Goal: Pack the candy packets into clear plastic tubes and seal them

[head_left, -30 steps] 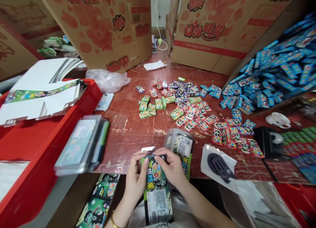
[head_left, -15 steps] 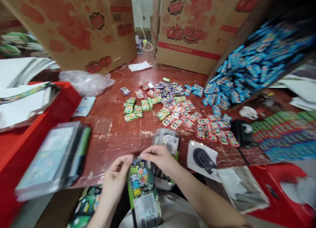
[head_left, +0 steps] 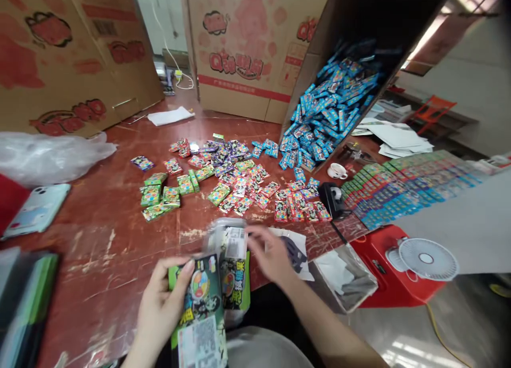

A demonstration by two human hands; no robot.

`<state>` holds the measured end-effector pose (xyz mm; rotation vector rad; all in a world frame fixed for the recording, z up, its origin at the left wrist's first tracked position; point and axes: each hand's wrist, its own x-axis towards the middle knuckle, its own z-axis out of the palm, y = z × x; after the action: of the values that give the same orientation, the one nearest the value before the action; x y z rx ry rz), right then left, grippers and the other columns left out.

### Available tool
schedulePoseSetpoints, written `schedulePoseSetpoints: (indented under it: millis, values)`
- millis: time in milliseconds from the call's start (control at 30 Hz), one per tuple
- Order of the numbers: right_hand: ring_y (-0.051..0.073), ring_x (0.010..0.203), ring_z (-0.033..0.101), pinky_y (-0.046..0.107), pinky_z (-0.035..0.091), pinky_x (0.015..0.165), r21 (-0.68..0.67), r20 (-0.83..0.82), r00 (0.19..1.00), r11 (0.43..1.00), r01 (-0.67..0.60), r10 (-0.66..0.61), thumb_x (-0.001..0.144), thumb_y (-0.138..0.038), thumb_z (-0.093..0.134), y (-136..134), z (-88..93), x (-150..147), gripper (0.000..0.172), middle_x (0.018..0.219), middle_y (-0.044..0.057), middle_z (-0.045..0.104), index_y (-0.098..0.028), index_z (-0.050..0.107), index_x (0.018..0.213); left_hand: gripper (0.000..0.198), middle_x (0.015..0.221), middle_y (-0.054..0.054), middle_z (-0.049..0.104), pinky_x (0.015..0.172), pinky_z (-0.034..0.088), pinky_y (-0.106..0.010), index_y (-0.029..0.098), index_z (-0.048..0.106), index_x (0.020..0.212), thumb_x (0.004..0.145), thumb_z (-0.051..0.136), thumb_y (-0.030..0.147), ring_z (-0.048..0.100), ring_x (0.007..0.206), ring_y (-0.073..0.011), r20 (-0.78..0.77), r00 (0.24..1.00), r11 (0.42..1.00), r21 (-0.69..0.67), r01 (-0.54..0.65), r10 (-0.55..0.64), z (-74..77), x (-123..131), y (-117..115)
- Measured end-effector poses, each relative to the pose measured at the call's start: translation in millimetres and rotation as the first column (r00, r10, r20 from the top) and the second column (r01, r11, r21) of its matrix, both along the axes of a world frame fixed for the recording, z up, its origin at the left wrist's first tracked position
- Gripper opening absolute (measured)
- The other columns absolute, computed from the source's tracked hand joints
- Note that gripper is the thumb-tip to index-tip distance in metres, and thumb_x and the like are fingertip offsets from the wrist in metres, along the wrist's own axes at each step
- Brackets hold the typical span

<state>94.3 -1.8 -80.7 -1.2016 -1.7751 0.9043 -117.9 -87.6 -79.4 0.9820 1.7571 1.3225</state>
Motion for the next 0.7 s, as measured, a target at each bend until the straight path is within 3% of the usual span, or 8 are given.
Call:
schedulePoseSetpoints:
  millis: [33,100,200,300,433,600,700]
  values:
    - [0.02,0.084,0.064,0.032,0.052,0.075,0.031,0.028,0.995,0.995,0.099,-0.1,0.086,-0.027,0.051,14.2,-6.3,26.5,0.017,0.095,0.006,0.069,-0.023,0.065,0.096,0.031,0.08,0.0,0.065,0.061,0.05,-0.026,0.023,0.056,0.087,0.074,0.063,0.049,0.061,0.068,-0.0169,-0.031,0.998,0.998,0.023,0.057,-0.057,7.5,6.0,16.2]
    - [0.022,0.081,0.062,0.037,0.05,0.075,0.063,0.069,0.98,0.981,0.182,-0.187,0.084,-0.025,0.05,40.5,-22.4,76.6,0.017,0.087,0.008,0.067,-0.019,0.066,0.086,0.023,0.086,-0.001,0.066,0.072,0.048,-0.028,0.023,0.057,0.087,0.078,0.06,0.044,0.061,0.079,-0.018,-0.072,0.962,0.961,0.065,0.269,-0.264,16.1,28.9,49.0]
    - [0.023,0.077,0.061,0.04,0.049,0.076,0.081,0.137,0.977,0.984,0.156,-0.166,0.076,-0.019,0.053,65.3,-47.9,123.8,0.014,0.079,0.009,0.065,-0.017,0.067,0.075,0.017,0.093,-0.002,0.067,0.083,0.045,-0.03,0.022,0.056,0.085,0.083,0.054,0.039,0.06,0.093,-0.0194,0.014,0.787,0.786,0.073,0.614,-0.617,6.6,82.3,86.6]
    - [0.023,0.079,0.061,0.037,0.048,0.075,0.081,0.179,0.98,0.994,0.071,-0.084,0.074,-0.016,0.055,72.8,-67.0,133.9,0.014,0.081,0.008,0.064,-0.017,0.068,0.078,0.016,0.087,-0.002,0.065,0.076,0.045,-0.031,0.021,0.057,0.081,0.081,0.056,0.037,0.06,0.082,-0.0191,0.013,0.739,0.739,0.022,0.673,-0.673,-19.6,130.2,101.5]
    - [0.019,0.077,0.058,0.032,0.047,0.072,0.076,0.185,0.983,0.997,-0.019,0.004,0.078,-0.014,0.052,70.3,-78.5,132.1,0.014,0.08,0.006,0.06,-0.018,0.065,0.075,0.017,0.074,0.001,0.058,0.069,0.043,-0.029,0.02,0.055,0.081,0.082,0.055,0.037,0.055,0.072,-0.0173,0.003,0.747,0.746,-0.048,0.664,-0.665,-43.6,154.2,100.3]
    - [0.018,0.077,0.055,0.03,0.046,0.072,0.085,0.131,0.99,0.994,-0.064,0.052,0.082,-0.01,0.046,63.4,-80.9,140.5,0.016,0.081,0.005,0.056,-0.019,0.056,0.074,0.015,0.067,0.004,0.055,0.065,0.042,-0.028,0.021,0.052,0.084,0.084,0.051,0.036,0.054,0.066,-0.0163,0.017,0.754,0.749,-0.106,0.654,-0.656,-45.3,154.8,97.2]
    - [0.018,0.078,0.054,0.03,0.045,0.073,0.093,0.099,0.994,0.994,-0.059,0.049,0.084,-0.01,0.043,62.8,-80.6,143.2,0.016,0.082,0.005,0.054,-0.019,0.054,0.076,0.014,0.074,0.002,0.058,0.07,0.043,-0.028,0.021,0.052,0.084,0.085,0.051,0.035,0.056,0.073,-0.0171,0.006,0.761,0.756,-0.114,0.645,-0.649,-43.8,156.3,97.9]
